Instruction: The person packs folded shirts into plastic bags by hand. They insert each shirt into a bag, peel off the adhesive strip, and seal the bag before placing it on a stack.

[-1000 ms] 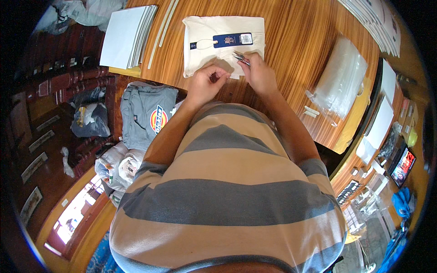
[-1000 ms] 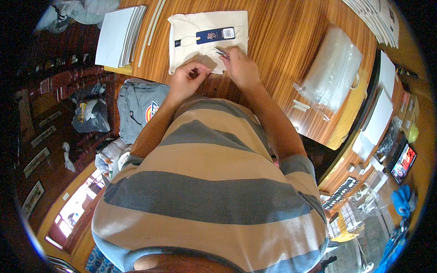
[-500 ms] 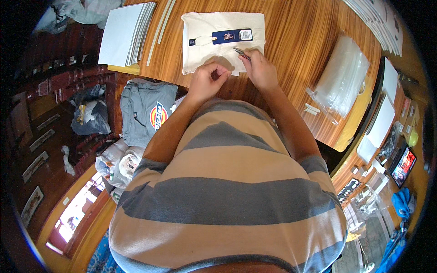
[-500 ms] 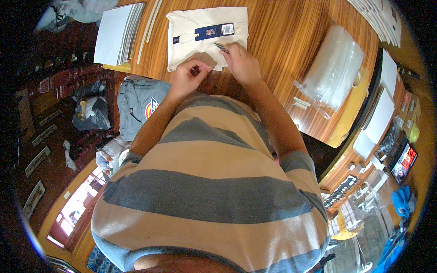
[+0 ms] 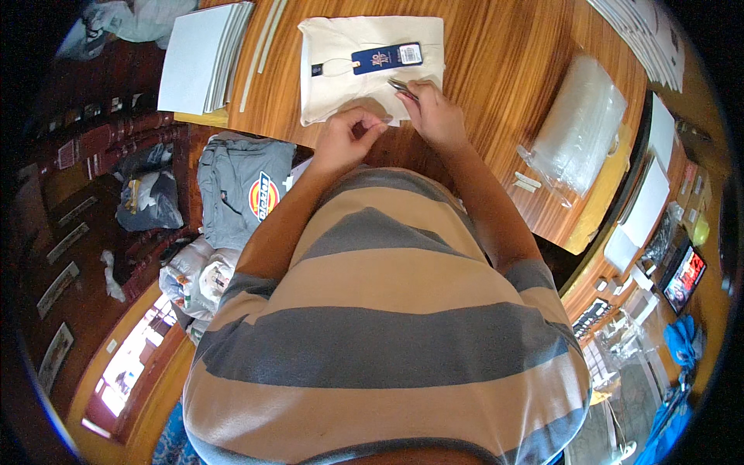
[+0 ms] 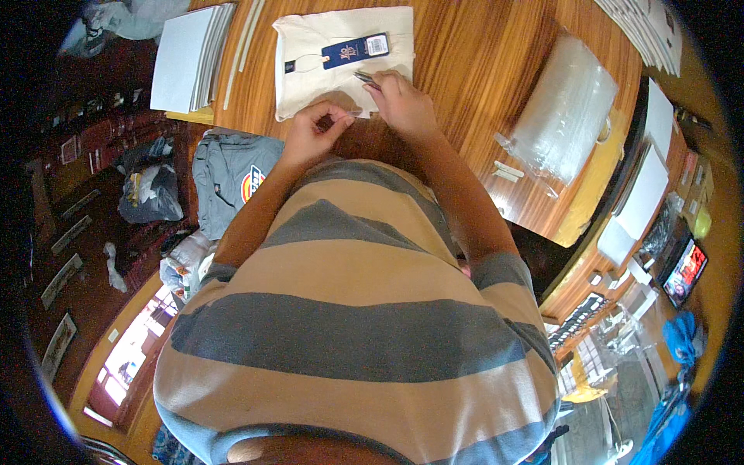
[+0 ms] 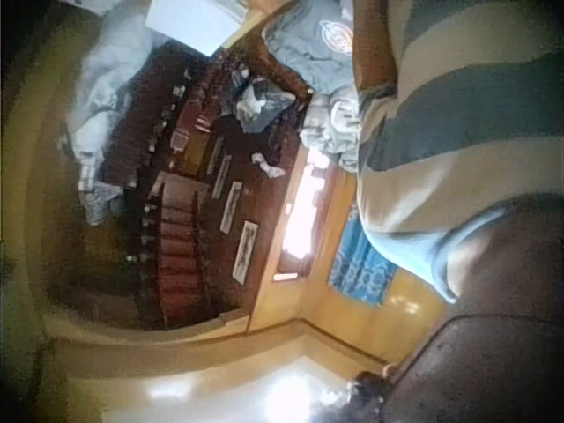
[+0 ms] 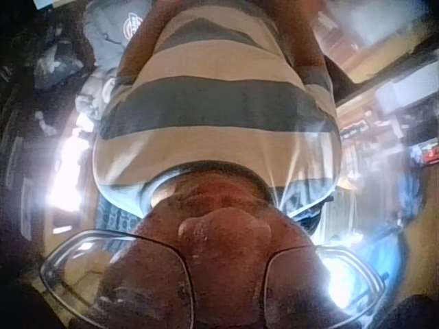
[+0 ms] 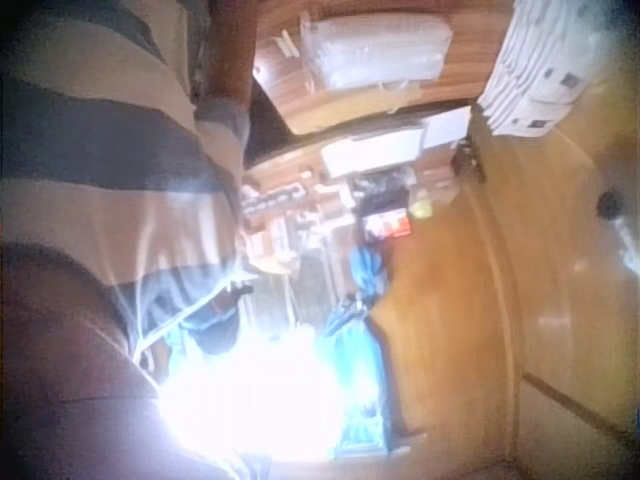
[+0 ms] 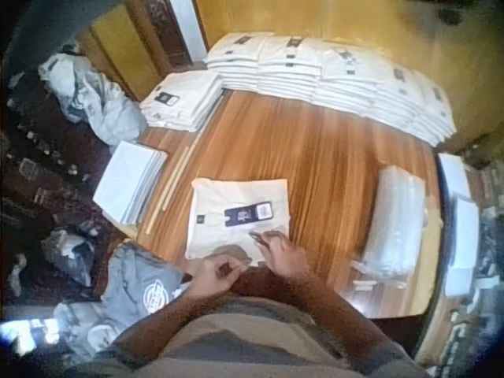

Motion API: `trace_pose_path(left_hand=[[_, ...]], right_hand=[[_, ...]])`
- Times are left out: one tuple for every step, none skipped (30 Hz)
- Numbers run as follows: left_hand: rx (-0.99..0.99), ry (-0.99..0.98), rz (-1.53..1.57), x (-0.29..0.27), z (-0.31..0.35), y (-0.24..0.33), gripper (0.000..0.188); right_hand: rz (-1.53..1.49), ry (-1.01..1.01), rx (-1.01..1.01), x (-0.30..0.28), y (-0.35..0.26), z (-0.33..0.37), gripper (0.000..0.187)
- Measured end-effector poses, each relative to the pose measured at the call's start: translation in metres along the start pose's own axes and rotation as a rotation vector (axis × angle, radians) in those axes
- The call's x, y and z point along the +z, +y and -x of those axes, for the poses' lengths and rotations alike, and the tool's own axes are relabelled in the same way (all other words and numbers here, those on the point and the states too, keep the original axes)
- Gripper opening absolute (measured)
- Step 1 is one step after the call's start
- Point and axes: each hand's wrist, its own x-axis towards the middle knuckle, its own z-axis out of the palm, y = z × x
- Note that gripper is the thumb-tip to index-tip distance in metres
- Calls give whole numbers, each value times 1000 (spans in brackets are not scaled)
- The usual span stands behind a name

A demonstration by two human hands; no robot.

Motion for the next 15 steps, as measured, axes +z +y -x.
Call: trace_pose_path(left_hand=[[4, 3, 5, -1, 2, 0, 16], [-23, -8, 3, 1, 4, -1, 16], [-50, -19, 0, 3, 5, -2, 15], [-73, -27, -6, 2, 4, -2, 14], [-77, -46, 11, 2, 5, -3, 14], [-80, -64, 28, 2, 7, -4, 14], [-83, -84, 47, 2, 8, -7, 13], [-79, -110, 73, -1, 11, -11, 13], [-76, -135, 100, -8, 19, -14, 12], [-71, -162, 128, -17, 26, -18, 11], [-39, -168, 26, -35, 38, -22, 13], [-3, -175, -78, -60, 51, -25, 15], [-253, -269, -404, -89, 68, -28, 26], [-448, -430, -830, -124, 102, -68, 36], [-609, -807, -1172, -160, 152, -131, 36]], right_hand=[[23, 3, -2, 0, -1, 1, 33], [45, 5, -5, 0, -1, 0, 33], [68, 8, -9, -1, -1, 2, 32], [72, -3, 6, -1, 0, 2, 31], [76, -13, 20, -1, 1, 3, 31], [80, -23, 34, -1, 1, 3, 31], [63, 1, 42, -3, -2, 1, 31], [46, 25, 50, -6, -4, 1, 31], [28, 49, 57, -9, -7, 0, 31], [81, 91, 50, -15, -6, -2, 32], [131, 132, 41, -26, -1, -5, 33], [184, 177, 32, -36, 8, -8, 34], [257, 180, 88, -45, 18, -9, 34], [321, 183, 141, -55, 28, -10, 34], [369, 179, 186, -62, 35, -12, 35]])
